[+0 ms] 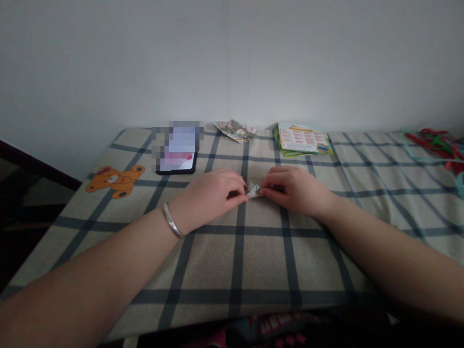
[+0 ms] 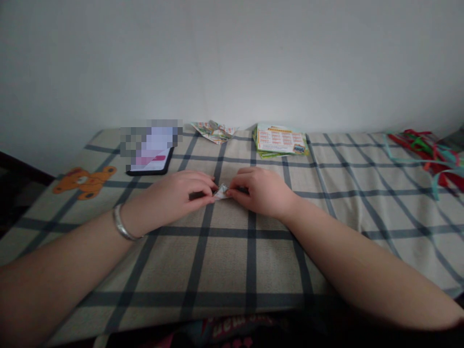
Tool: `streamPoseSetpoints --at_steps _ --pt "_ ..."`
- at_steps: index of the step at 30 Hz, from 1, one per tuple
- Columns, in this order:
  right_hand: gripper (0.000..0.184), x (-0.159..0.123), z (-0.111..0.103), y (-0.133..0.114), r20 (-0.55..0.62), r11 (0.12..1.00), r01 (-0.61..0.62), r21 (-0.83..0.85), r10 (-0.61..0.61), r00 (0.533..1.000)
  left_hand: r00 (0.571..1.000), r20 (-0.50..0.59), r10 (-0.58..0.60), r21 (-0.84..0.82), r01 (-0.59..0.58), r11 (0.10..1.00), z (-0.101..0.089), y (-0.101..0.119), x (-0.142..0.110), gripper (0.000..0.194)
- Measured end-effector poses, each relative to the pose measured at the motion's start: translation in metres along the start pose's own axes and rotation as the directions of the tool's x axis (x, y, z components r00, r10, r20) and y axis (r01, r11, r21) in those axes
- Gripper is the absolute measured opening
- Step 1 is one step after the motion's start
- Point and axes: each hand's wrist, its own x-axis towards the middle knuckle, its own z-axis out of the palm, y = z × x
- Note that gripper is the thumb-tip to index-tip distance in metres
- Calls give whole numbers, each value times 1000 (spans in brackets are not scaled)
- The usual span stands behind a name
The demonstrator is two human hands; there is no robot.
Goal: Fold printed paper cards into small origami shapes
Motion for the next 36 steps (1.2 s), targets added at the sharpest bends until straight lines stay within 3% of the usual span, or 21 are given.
streamPoseSetpoints --at_steps 13,27,36 --pt "17 7 9 -3 -53 989 -145 18 146 988 997 -72 17 6 -16 1000 2 2 2 19" --pt "17 8 11 -1 -58 978 -204 31 205 977 978 -128 -162 -18 161 987 4 9 2 9" --pt "18 10 11 0 -41 963 -261 67 264 964 997 -38 -63 74 65 995 4 6 2 15"
